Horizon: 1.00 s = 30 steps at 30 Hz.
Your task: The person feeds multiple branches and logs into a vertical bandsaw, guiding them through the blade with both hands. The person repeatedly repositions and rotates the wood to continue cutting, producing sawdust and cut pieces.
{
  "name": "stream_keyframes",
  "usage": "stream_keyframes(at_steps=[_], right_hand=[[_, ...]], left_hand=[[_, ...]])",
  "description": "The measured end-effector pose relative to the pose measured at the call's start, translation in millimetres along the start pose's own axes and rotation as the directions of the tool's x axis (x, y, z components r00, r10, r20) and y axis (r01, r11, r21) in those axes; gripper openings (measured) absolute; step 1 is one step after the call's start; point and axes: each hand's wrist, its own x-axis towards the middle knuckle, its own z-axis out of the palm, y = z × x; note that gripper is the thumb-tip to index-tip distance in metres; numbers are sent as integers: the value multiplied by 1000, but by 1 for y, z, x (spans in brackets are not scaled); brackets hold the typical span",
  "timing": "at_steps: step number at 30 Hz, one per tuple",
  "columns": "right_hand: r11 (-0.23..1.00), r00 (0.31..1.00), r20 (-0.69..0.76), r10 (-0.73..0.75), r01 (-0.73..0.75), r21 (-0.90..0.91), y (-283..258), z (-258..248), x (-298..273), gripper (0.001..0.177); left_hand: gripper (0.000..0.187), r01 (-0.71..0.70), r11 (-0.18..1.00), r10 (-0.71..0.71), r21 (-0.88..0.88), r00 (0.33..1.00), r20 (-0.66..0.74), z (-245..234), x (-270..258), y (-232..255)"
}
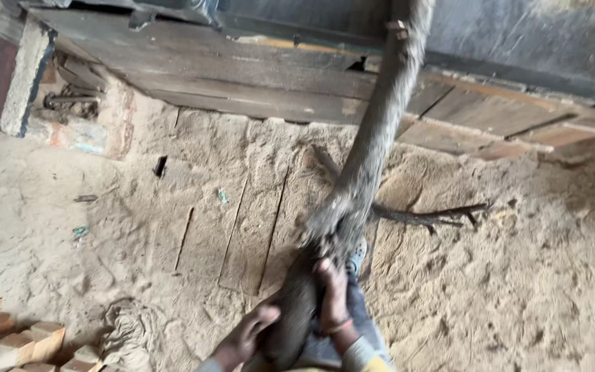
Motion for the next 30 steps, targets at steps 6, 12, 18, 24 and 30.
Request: stream_keyframes(at_steps=[6,12,18,24,30], right_hand=[[993,996,32,86,-88,80,-84,-25,52,67],[989,991,132,-12,31,-143,-219,-29,86,76],[700,947,181,-267,319,-639,-306,-37,115,101],[743,959,142,-243,279,-608,-371,-51,155,113],[645,953,154,-260,291,-707,-400,-59,195,119]], left_hand=[[34,-683,727,598,71,680,424,80,74,0],[39,-899,262,785,350,409,464,215,153,70],[37,-198,880,353,-432,880,317,332,212,131],[68,-394,844,488,-364,845,217,392,236,140],[52,-663,746,664,69,748,-3,440,238,167]])
